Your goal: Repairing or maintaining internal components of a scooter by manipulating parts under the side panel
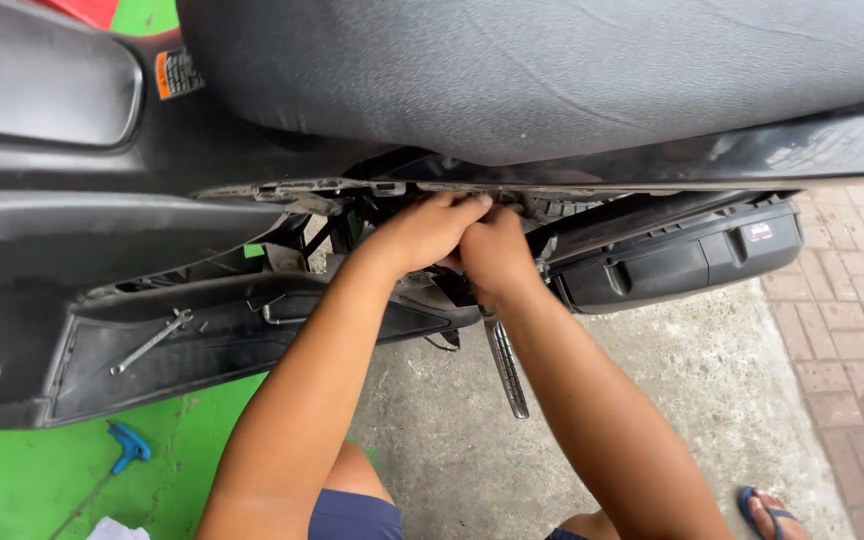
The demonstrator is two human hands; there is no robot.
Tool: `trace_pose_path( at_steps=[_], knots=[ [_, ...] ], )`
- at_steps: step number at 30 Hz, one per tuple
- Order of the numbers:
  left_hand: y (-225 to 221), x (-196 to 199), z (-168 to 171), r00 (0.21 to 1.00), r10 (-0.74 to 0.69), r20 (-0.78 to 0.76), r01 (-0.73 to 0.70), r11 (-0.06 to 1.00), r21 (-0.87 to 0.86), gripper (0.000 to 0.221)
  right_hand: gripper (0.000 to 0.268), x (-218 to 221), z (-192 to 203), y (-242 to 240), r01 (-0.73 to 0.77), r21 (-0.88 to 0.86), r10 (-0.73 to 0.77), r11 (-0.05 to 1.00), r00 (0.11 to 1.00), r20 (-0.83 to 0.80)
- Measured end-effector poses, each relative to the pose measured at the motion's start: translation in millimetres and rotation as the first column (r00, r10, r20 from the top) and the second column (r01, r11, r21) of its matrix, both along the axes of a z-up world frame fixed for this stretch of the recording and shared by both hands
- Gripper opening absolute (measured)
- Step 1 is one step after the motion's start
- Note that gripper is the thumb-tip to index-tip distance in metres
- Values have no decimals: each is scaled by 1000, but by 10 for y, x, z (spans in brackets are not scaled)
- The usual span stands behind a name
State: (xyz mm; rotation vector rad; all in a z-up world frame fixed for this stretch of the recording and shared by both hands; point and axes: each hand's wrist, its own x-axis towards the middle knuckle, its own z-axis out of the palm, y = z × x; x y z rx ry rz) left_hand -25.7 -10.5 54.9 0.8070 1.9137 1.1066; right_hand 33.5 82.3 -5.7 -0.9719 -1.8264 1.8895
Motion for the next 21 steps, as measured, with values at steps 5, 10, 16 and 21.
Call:
trace_pose_path(
  at_steps=[5, 10, 16, 21],
  knots=[
    [-180, 197, 532, 971, -90, -223, 34, 970, -242, 69, 52, -279, -423, 44, 58, -140, -71, 988, 993, -96],
    [-181, 293, 487, 850, -220, -479, -15, 898, -439, 68, 40, -358, -775, 139, -27, -180, -10, 983, 979, -203],
    [-249, 365, 608, 851, -129, -510, -39, 951, -307, 62, 39, 111, -121, 320, -150, -26, 152, 988, 982, 114],
    [-199, 356, 527, 959, -77, -274, 34, 986, -161, 75, 31, 439, 354, 737, -512, 546, 219, 663, 830, 513]
  ],
)
